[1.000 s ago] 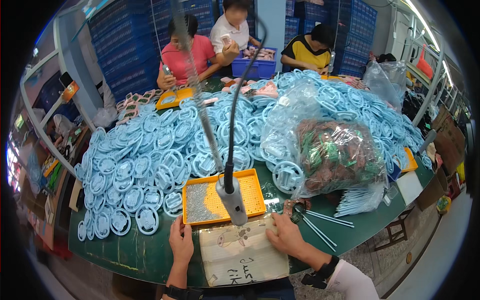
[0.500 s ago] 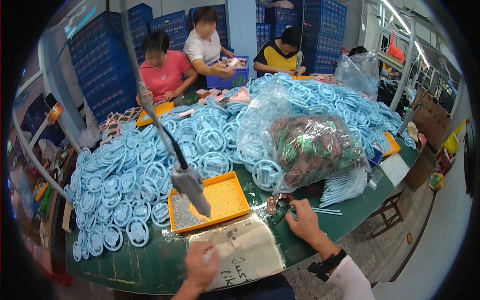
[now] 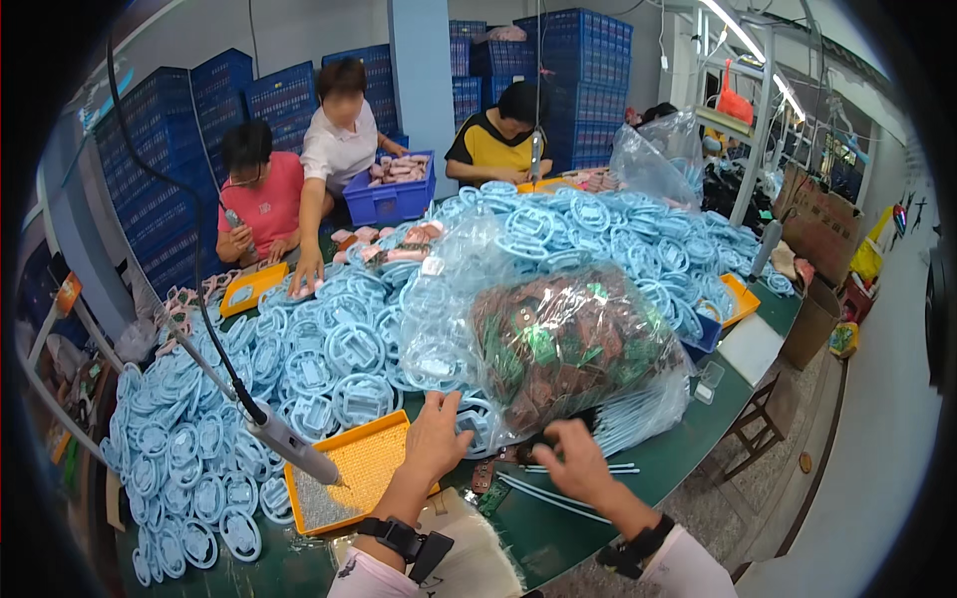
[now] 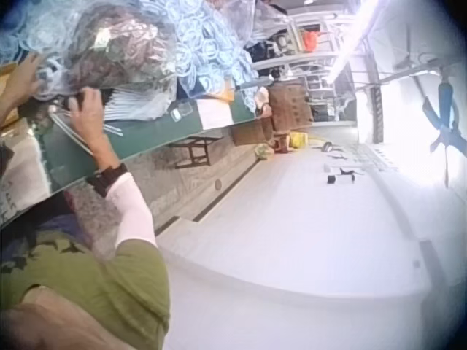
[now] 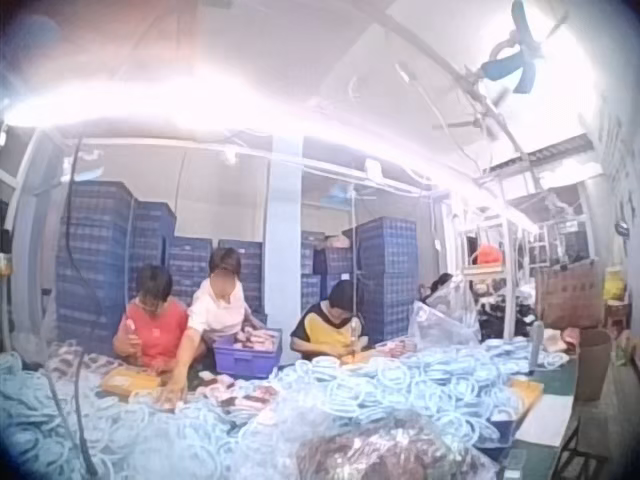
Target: Assembling small plastic components into a circular frame using an electric screwdriver.
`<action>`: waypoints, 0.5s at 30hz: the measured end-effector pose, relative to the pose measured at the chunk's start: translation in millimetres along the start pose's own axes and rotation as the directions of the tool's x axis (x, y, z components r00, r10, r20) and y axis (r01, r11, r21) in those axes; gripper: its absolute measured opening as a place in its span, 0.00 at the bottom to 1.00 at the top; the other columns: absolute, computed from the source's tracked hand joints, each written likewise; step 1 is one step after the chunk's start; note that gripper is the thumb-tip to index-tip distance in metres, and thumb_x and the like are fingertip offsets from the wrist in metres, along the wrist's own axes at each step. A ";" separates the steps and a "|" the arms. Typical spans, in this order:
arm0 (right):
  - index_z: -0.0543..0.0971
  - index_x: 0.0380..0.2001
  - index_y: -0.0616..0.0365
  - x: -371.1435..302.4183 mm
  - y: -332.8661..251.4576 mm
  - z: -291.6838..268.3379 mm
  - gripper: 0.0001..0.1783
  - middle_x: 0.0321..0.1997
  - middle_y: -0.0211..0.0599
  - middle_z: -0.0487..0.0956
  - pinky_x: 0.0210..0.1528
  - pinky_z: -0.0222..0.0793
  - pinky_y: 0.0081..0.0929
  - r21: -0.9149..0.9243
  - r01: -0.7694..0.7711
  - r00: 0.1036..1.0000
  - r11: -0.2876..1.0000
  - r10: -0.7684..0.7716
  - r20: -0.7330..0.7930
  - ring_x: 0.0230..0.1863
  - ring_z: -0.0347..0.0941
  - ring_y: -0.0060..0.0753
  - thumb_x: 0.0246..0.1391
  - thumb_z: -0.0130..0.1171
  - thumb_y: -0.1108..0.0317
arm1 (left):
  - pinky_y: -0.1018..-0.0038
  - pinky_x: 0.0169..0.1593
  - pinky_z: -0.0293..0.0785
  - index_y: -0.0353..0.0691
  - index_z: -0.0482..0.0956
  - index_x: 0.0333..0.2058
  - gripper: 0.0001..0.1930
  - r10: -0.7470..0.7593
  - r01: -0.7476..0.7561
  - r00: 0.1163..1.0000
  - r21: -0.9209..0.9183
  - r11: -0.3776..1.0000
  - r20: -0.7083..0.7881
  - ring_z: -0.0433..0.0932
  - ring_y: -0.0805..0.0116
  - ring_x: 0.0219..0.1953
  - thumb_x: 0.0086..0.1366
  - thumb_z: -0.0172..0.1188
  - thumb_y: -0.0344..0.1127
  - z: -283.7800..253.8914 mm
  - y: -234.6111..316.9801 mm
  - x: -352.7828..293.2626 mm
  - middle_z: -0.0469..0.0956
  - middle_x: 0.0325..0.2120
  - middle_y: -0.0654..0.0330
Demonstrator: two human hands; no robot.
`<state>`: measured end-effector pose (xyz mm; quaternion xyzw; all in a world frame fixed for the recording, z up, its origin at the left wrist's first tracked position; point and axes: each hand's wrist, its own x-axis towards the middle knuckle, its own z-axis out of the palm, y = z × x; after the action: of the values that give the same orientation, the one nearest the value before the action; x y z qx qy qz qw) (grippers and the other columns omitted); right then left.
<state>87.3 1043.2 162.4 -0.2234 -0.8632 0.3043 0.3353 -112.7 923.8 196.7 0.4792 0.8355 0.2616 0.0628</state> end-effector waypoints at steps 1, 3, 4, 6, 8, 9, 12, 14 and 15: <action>0.70 0.31 0.60 13.1 2.5 2.1 0.14 0.30 0.42 0.69 0.33 0.66 0.36 -0.021 0.018 0.998 1.000 -0.019 -0.066 0.30 0.69 0.43 0.46 0.62 0.64 | 0.59 0.43 0.70 0.40 0.67 0.47 0.25 0.064 -0.066 0.991 -0.014 0.998 -0.118 0.71 0.49 0.43 0.50 0.64 0.35 0.4 -4.8 -8.3 0.66 0.41 0.51; 0.68 0.28 0.60 34.0 9.5 -3.8 0.14 0.27 0.42 0.70 0.31 0.66 0.37 -0.053 -0.062 0.987 0.997 0.053 -0.154 0.27 0.70 0.44 0.46 0.61 0.65 | 0.60 0.41 0.70 0.40 0.68 0.43 0.21 0.067 -0.079 0.985 -0.065 0.995 -0.162 0.72 0.49 0.40 0.50 0.64 0.35 0.1 -2.1 -17.2 0.67 0.39 0.52; 0.68 0.28 0.60 36.4 9.0 -6.5 0.14 0.27 0.42 0.70 0.31 0.66 0.37 -0.052 -0.058 0.987 0.997 0.050 -0.153 0.27 0.70 0.44 0.46 0.61 0.65 | 0.60 0.38 0.70 0.39 0.69 0.40 0.18 0.075 -0.101 0.974 -0.112 0.989 -0.214 0.73 0.49 0.37 0.50 0.63 0.34 -3.3 1.1 -22.0 0.68 0.37 0.53; 0.68 0.28 0.59 39.4 8.3 -9.8 0.13 0.26 0.41 0.71 0.31 0.66 0.38 -0.122 -0.146 0.983 0.982 0.131 -0.127 0.28 0.70 0.44 0.46 0.61 0.66 | 0.62 0.33 0.69 0.39 0.70 0.35 0.13 0.051 -0.099 0.965 -0.179 0.979 -0.257 0.73 0.52 0.31 0.51 0.62 0.31 -6.9 3.5 -41.1 0.69 0.31 0.55; 0.68 0.27 0.58 37.1 9.2 -15.0 0.12 0.26 0.40 0.71 0.31 0.67 0.36 -0.089 -0.187 0.979 0.978 0.177 -0.105 0.28 0.70 0.42 0.47 0.60 0.65 | 0.66 0.30 0.68 0.37 0.70 0.32 0.09 -0.004 -0.094 0.941 -0.274 0.957 -0.337 0.72 0.57 0.26 0.53 0.61 0.30 -16.4 10.3 -73.1 0.69 0.25 0.56; 0.69 0.26 0.57 37.7 5.5 -14.8 0.11 0.26 0.39 0.71 0.30 0.67 0.36 -0.078 -0.151 0.985 0.985 0.143 -0.098 0.28 0.70 0.41 0.47 0.60 0.65 | 0.68 0.29 0.67 0.37 0.71 0.31 0.08 -0.050 -0.041 0.952 -0.286 0.957 -0.303 0.71 0.59 0.25 0.53 0.60 0.29 -26.6 12.1 -93.5 0.68 0.25 0.56; 0.70 0.25 0.56 43.8 -15.0 -12.5 0.09 0.25 0.38 0.71 0.30 0.66 0.35 -0.165 0.123 0.977 0.979 -0.149 -0.156 0.29 0.70 0.40 0.46 0.60 0.66 | 0.72 0.29 0.66 0.35 0.72 0.32 0.08 -0.274 0.173 0.956 -0.550 0.817 -0.105 0.68 0.65 0.23 0.55 0.60 0.30 -23.1 -14.6 -160.0 0.69 0.24 0.58; 0.70 0.25 0.55 51.5 -25.8 -1.7 0.08 0.26 0.37 0.71 0.30 0.66 0.34 -0.277 0.330 0.903 0.902 -0.388 -0.186 0.29 0.69 0.39 0.46 0.59 0.66 | 0.84 0.21 0.66 0.35 0.71 0.31 0.04 -0.405 0.300 0.914 -0.712 0.635 0.023 0.69 0.80 0.17 0.61 0.56 0.29 -14.0 -30.6 -188.2 0.72 0.18 0.63; 0.72 0.27 0.56 57.4 -30.1 4.6 0.08 0.27 0.36 0.71 0.31 0.66 0.33 -0.308 0.419 0.880 0.854 -0.466 -0.096 0.31 0.69 0.38 0.44 0.59 0.69 | 0.84 0.21 0.66 0.35 0.71 0.31 0.04 -0.400 0.296 0.916 -0.713 0.636 0.024 0.69 0.80 0.17 0.61 0.56 0.29 -14.6 -38.7 -197.5 0.72 0.18 0.63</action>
<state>39.7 1053.8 205.4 -0.0880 -0.8940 0.0745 0.4329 -42.4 738.0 161.1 0.2292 0.7506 0.5745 0.2324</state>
